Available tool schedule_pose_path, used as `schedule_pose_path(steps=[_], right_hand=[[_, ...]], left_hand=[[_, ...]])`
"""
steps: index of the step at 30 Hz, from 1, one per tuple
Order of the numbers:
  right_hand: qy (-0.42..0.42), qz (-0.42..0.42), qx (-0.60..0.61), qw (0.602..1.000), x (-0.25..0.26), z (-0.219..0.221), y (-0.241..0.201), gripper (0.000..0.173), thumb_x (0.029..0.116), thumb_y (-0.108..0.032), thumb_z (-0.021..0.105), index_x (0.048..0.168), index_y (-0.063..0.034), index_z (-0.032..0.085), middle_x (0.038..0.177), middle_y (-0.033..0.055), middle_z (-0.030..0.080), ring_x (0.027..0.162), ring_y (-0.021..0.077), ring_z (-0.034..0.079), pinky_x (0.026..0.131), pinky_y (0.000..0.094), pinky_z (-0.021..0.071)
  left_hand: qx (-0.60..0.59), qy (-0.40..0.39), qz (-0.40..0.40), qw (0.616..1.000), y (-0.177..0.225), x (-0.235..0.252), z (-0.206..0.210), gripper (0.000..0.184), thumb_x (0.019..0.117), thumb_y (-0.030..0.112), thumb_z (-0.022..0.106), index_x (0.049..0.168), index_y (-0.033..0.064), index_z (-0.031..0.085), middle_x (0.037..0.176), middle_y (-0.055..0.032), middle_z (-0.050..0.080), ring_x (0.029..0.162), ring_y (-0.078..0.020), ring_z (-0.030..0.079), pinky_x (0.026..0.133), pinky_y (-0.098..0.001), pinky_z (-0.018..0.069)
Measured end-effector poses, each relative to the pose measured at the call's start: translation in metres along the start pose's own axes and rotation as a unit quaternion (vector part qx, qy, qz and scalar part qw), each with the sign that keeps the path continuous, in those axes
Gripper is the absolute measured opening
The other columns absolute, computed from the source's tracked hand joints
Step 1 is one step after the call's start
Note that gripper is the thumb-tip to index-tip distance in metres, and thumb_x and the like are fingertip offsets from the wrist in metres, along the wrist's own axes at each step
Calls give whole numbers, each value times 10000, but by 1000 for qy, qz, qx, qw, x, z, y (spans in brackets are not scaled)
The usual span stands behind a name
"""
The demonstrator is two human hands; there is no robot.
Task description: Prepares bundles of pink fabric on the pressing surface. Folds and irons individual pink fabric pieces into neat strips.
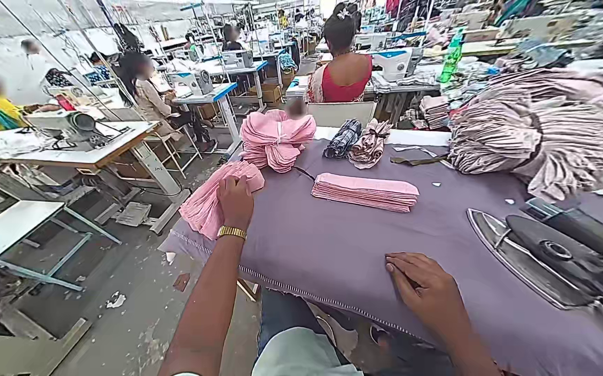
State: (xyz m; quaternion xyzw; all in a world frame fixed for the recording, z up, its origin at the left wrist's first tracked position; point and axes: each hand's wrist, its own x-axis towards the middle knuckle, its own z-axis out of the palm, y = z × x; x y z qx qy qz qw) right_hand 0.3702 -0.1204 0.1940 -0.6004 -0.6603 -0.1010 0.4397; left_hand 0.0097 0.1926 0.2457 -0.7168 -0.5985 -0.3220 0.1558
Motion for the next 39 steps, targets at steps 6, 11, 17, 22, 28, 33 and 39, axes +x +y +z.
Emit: schedule_pose_path(steps=[6,11,17,22,28,33,39], right_hand=[[14,12,-15,1000,-1,-2,-2,284,983,-286,581,984,-140,826,1082,-6,784,1068,146,712,953,384,558],[66,35,52,996,-1,-1,-16,225,963,-236,639,982,-103,820,1058,23,790,1020,131,731,938,333,584],[-10,106,427,898,0,9,-86,539,932,-306,767,1392,-60,636,1364,130,672,1175,286,694,1005,423,600],[61,139,384,911,2,-9,-98,413,971,-83,664,1364,38,631,1274,123,720,1124,197,716,994,334,598],[57,30,-6,998,-20,-9,-108,326,1013,-140,542,1280,-41,701,995,55,781,790,127,744,670,329,630],[43,-6,-4,999,-18,-12,-115,362,981,-235,603,1296,-86,701,1003,36,772,775,129,697,687,335,581],[166,74,127,975,-20,-44,-59,324,986,-117,568,1228,56,694,1324,218,672,1168,299,699,1016,440,596]], left_hand=[[11,16,38,999,5,-14,-3,273,1008,298,523,1047,165,758,1154,-79,697,1199,-312,595,1011,-554,448],[-98,80,125,984,53,-60,-49,301,1046,239,476,1148,114,730,1100,-67,752,1063,-240,705,959,-477,540],[-393,27,239,887,167,-176,-126,205,1041,175,570,1152,123,734,1075,-18,768,946,-120,727,816,-327,602],[-505,-109,254,818,196,-214,-149,590,956,150,618,1467,-89,444,1372,-204,625,1231,-223,652,1012,-387,575],[-411,-2,202,889,177,-174,-134,415,934,290,694,1339,202,686,1090,-87,616,973,-194,581,819,-353,520],[-583,-13,277,764,160,-155,-154,56,895,70,708,900,102,754,1117,-84,722,988,-153,702,835,-291,625],[-552,-2,176,815,120,-136,-114,191,917,46,637,1056,46,768,1189,-119,731,1129,-240,696,969,-407,602]])
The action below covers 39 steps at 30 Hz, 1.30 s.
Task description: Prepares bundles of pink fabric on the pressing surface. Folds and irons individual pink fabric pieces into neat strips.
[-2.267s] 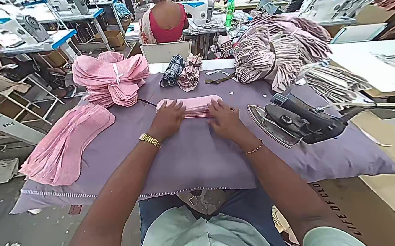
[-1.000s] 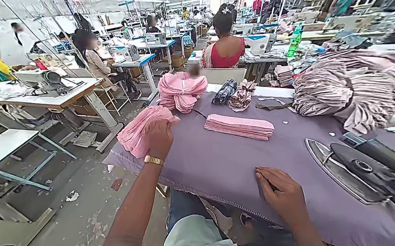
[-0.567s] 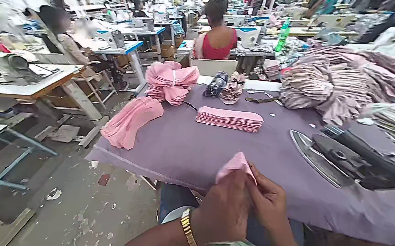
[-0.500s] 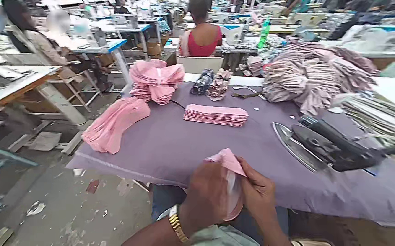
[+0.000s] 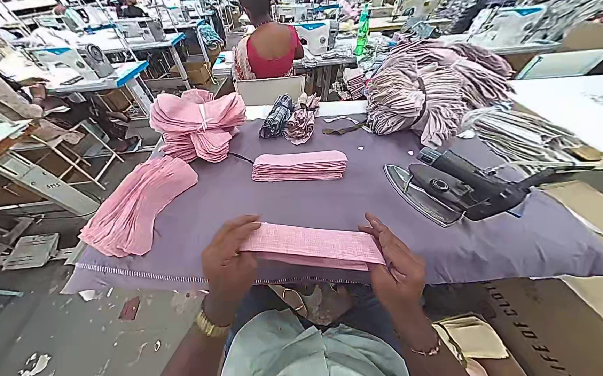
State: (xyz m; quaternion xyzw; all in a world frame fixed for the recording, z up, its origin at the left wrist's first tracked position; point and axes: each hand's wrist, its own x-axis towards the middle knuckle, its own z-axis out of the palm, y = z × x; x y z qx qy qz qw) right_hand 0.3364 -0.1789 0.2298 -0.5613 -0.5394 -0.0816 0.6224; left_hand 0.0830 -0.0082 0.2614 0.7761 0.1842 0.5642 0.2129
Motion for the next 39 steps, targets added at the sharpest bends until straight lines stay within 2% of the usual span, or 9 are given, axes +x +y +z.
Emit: schedule_pose_path(steps=[3,6,9,12,15,21,26,33,39], right_hand=[[8,-41,-72,997,7,-9,6,327,1009,-153,562,1240,37,695,1338,223,666,1225,305,674,1042,450,581],[-39,-43,-183,981,12,-10,25,328,1003,-143,495,1187,-15,734,1287,161,707,1160,262,696,987,420,580],[-115,-25,-268,956,16,-2,45,356,967,-172,515,1223,-86,747,1311,85,710,1200,262,671,987,495,532],[-152,-25,-239,959,18,-3,54,353,947,-242,588,1228,-101,749,1309,63,713,1242,234,649,1050,535,476],[-147,-63,-179,971,13,-6,44,225,1004,-207,620,1108,-100,789,1180,43,770,1167,178,701,1117,515,462],[-174,5,-213,961,-5,-7,44,303,1038,-183,516,1158,-170,793,1245,-20,751,1251,150,660,1181,616,339],[-225,40,-114,967,12,-32,48,273,1049,-221,548,1172,-181,788,1237,-55,751,1242,93,653,1198,584,328],[-148,-50,-153,976,0,-28,60,273,988,-135,548,1098,-136,798,1150,-6,779,1155,134,700,1132,586,383],[-111,30,-183,976,3,-15,56,304,920,-160,529,1057,-212,795,1087,-69,777,1083,75,678,972,520,393]], left_hand=[[51,-65,-11,997,-16,-13,17,307,938,70,604,1214,10,725,1311,-139,692,1196,-224,682,997,-402,600],[225,-119,-29,967,-31,-9,22,369,932,132,558,1245,183,747,1393,-55,645,1102,-178,703,829,-377,624],[341,-213,-34,915,-45,4,30,445,838,239,633,1272,225,728,1422,-105,605,1151,-328,639,864,-535,542],[272,-223,22,936,-49,13,29,392,866,235,704,1251,169,734,1248,-66,699,1132,-258,655,940,-450,549],[177,-256,71,948,-49,6,32,240,995,196,598,1142,135,777,1161,-27,762,1124,-153,709,984,-357,582],[171,-299,27,939,-56,-5,30,384,982,145,466,1234,159,755,1292,16,726,1265,-137,650,1146,-482,482],[-8,-357,-39,933,-70,9,8,384,1015,131,490,1339,139,696,1362,21,686,1350,-130,580,1253,-556,343],[30,-305,16,952,-72,-1,13,358,980,75,490,1217,120,754,1307,-14,715,1330,-197,602,1196,-506,428],[43,-290,-14,956,-69,7,5,271,980,107,541,1105,155,777,1164,23,748,1158,-131,668,1039,-366,541]])
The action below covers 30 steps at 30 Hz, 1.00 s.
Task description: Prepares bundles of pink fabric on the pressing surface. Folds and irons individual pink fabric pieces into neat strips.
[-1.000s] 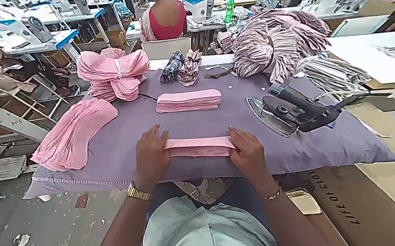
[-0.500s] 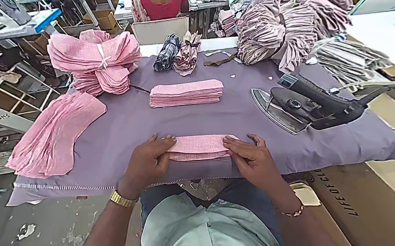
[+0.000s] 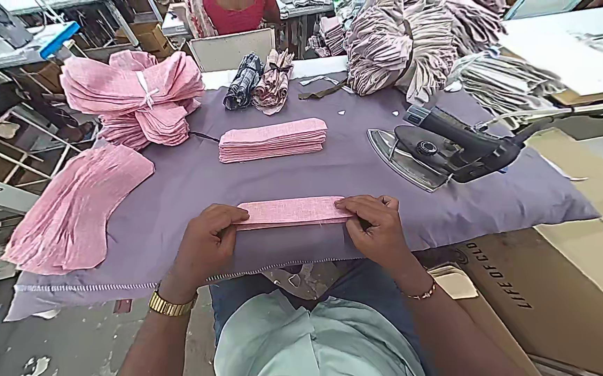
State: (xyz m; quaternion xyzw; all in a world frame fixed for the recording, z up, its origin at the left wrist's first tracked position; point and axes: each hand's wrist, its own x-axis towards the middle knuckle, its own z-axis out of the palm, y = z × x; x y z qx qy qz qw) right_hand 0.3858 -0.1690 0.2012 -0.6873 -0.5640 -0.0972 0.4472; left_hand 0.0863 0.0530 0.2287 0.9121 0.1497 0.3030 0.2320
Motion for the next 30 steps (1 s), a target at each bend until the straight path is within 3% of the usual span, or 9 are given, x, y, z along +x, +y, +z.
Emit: schedule_pose_path(steps=[4,9,16,21,25,27,30], right_hand=[[-44,28,7,999,6,-6,0,322,887,-177,534,1073,-239,789,1095,-104,766,1081,52,668,964,541,391],[-92,24,-8,995,11,-12,-2,310,890,-188,528,1043,-260,788,1140,-127,755,1133,56,654,975,561,383],[-118,12,-25,993,13,-13,-3,316,909,-194,509,1009,-255,802,1188,-129,744,1157,74,645,971,550,386],[-64,-41,-71,995,4,-7,-5,288,935,-182,520,970,-219,803,1168,-86,761,1158,118,662,982,560,381],[-84,-44,-128,987,-10,-18,-8,388,978,-192,464,1158,-298,791,1311,-137,707,1406,234,522,1121,729,226],[-30,-55,-130,990,-21,-13,3,429,996,-152,432,1192,-301,783,1327,-111,704,1417,270,515,1137,756,192],[28,-64,-134,989,-19,2,6,372,1010,-143,446,1047,-251,800,1212,-76,759,1316,236,606,1129,705,245]], left_hand=[[71,-39,5,997,4,-2,-3,298,1016,134,508,1159,172,766,1197,31,744,1182,-121,664,1052,-361,533],[142,-72,44,986,8,-2,-4,279,1030,167,527,1143,219,776,1263,17,710,1217,-160,634,1035,-368,527],[154,-90,48,983,8,-2,-6,282,1033,185,539,1179,256,769,1287,25,700,1228,-168,628,1025,-398,526],[150,-90,63,983,2,-5,-7,318,1039,186,518,1236,279,750,1325,11,684,1244,-202,621,1010,-444,519],[159,-79,81,981,-4,-10,-6,369,1025,208,482,1280,325,722,1362,24,667,1248,-199,615,953,-468,507],[149,-71,84,983,-6,-11,-4,381,1022,209,477,1288,335,718,1368,33,662,1249,-191,608,944,-471,493],[137,-63,83,985,-6,-12,-1,373,1019,201,489,1269,335,730,1358,41,662,1255,-183,599,959,-475,482]])
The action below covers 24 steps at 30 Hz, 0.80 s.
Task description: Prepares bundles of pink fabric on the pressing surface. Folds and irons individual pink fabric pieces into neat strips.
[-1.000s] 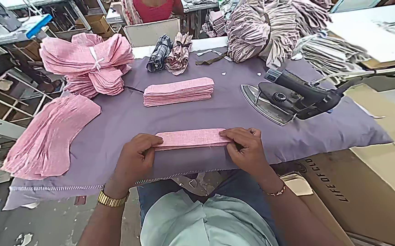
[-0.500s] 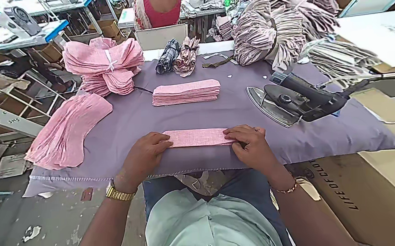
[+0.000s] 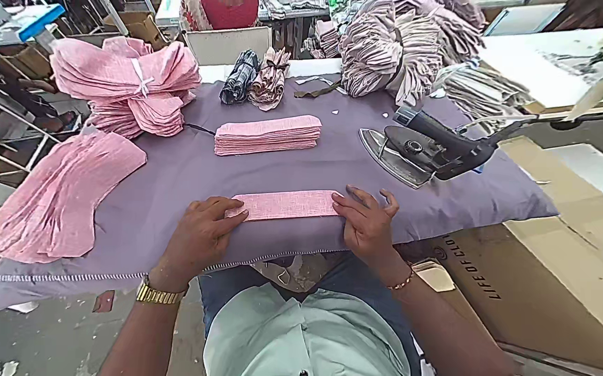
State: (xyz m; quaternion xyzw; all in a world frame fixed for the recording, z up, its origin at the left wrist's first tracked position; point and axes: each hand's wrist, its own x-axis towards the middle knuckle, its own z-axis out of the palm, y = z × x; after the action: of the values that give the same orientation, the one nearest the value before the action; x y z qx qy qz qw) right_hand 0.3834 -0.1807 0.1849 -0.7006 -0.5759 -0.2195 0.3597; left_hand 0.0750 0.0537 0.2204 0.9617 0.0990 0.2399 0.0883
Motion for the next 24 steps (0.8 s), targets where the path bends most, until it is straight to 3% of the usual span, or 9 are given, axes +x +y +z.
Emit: schedule_pose_path(steps=[3,5,6,9,12,15,18,21,24], right_hand=[[-96,34,43,994,39,-8,3,333,980,-167,445,879,-198,760,1033,-62,771,1161,159,667,1083,630,335],[-117,23,106,987,76,-29,20,305,956,-99,491,916,-124,793,1024,-4,778,1046,128,720,982,445,565],[-77,6,107,991,93,-40,31,281,945,-56,505,962,-70,785,1038,49,771,997,155,731,910,414,608],[10,4,-63,998,140,-71,82,286,991,-179,567,1164,-42,748,1142,144,750,1052,291,723,924,524,577],[-94,104,-203,969,153,-84,124,589,969,-569,598,1360,-134,672,1084,226,731,971,459,701,783,705,515],[-134,114,-195,965,148,-85,123,507,987,-542,609,1394,-244,658,1024,179,722,920,409,697,742,653,528],[-58,20,-48,997,133,-95,92,405,977,-419,667,1301,-184,725,987,118,733,867,265,698,754,512,564],[-2,-36,94,995,112,-94,47,354,955,-305,715,1236,-92,741,987,76,747,844,133,697,756,353,596],[-78,-47,61,994,103,-84,7,333,980,-423,668,1239,-235,758,905,14,723,755,128,672,645,375,572]], left_hand=[[-4,2,7,1000,-4,1,1,382,1014,219,494,1268,389,725,1359,54,656,1248,-177,591,940,-469,474],[-1,-6,10,1000,-6,0,2,403,1019,229,489,1287,443,700,1369,51,641,1258,-185,571,953,-472,463],[2,-11,11,1000,-6,0,2,416,1015,230,488,1294,467,688,1375,46,634,1260,-192,566,950,-475,460],[14,-19,9,1000,-5,0,3,449,1012,235,481,1313,518,654,1388,40,615,1259,-205,555,950,-477,454],[13,-12,8,1000,-5,0,4,455,1007,232,475,1308,522,655,1385,40,615,1258,-212,557,947,-490,455],[11,-10,7,1000,-6,0,5,461,997,230,476,1300,525,658,1381,49,615,1257,-205,555,944,-491,452],[6,-9,3,1000,-7,0,5,460,996,228,487,1304,525,657,1378,51,612,1257,-206,549,945,-493,446],[5,-14,1,1000,-5,0,4,455,1000,231,482,1311,514,656,1375,33,618,1258,-221,554,940,-503,446],[5,-11,-2,1000,-3,1,5,457,998,221,479,1307,502,664,1366,34,624,1252,-218,557,943,-502,447]])
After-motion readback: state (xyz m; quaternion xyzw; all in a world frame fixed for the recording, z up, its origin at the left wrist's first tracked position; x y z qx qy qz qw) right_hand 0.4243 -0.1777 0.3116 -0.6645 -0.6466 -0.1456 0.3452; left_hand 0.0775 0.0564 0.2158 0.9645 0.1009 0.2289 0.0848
